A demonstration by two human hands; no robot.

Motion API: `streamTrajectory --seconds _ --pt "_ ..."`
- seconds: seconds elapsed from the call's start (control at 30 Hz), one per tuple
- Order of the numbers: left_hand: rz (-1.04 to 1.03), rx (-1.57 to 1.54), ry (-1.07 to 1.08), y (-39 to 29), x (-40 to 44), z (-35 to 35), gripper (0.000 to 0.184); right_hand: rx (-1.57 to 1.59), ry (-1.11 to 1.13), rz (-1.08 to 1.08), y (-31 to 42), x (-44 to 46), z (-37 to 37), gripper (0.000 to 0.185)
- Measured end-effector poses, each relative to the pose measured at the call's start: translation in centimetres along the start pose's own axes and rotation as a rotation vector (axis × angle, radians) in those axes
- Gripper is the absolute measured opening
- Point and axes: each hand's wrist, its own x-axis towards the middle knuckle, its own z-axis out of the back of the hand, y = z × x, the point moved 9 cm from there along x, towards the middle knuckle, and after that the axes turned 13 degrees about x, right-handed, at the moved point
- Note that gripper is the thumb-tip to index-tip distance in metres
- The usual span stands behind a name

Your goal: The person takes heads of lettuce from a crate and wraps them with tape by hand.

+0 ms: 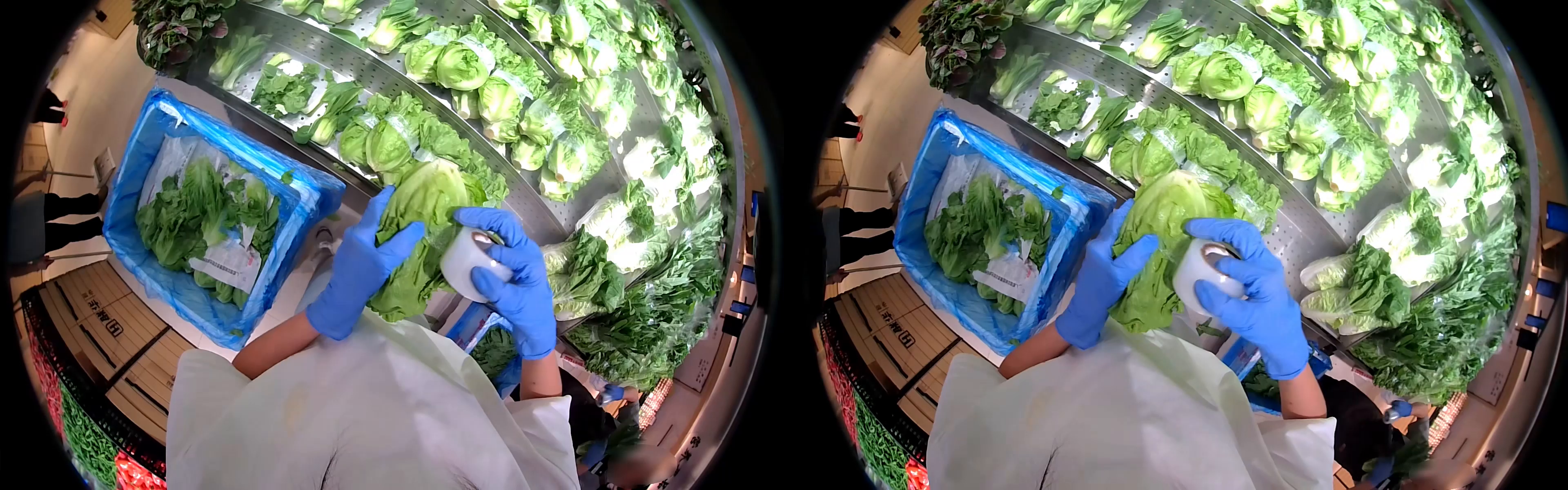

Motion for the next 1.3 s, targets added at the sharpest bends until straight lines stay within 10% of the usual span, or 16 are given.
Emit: streamTrajectory --seconds 0.13,0.3,0.4,0.57,0.7,0.9,1.07,1.3 --pt "0.106 -0.260 0.095 0.1 0.5 0.1 0.054 0.290 -0.126 -0.369 -2.2 -1.1 1.5 0.027" --pt "0.145 -0.322 0.163 0.7 0.9 -0.8 0.050 0.138 -0.069 -0.241 -0.9 -0.4 0.9 0.026" --pt "-0.219 0.030 0.104 -0.5 1.1 -0.7 0.050 0.190 0.037 -0.121 1.3 0.0 -0.1 0.026" --pt "0.199 -0.429 0.295 1.5 0.5 -3.1 0.050 0.479 0.096 -0.042 2.8 0.7 -1.2 0.037" --pt "0.133 -0.392 0.321 1.9 -0.3 -4.0 0.049 -0.089 0.091 -0.104 -0.5 0.8 -0.9 0.024" --pt "0.185 -0.503 0.321 2.8 -0.3 -4.3 0.048 -0.108 0.085 -0.055 -0.1 1.1 -1.2 0.027" --pt "-0.174 -0.187 0.171 3.3 -0.2 -3.7 0.053 -0.185 0.112 -0.040 -1.2 1.1 -1.2 0.026" --pt "0.156 -0.348 0.219 2.3 0.6 -3.0 0.058 -0.037 -0.035 -0.149 -4.3 0.0 2.3 0.026"
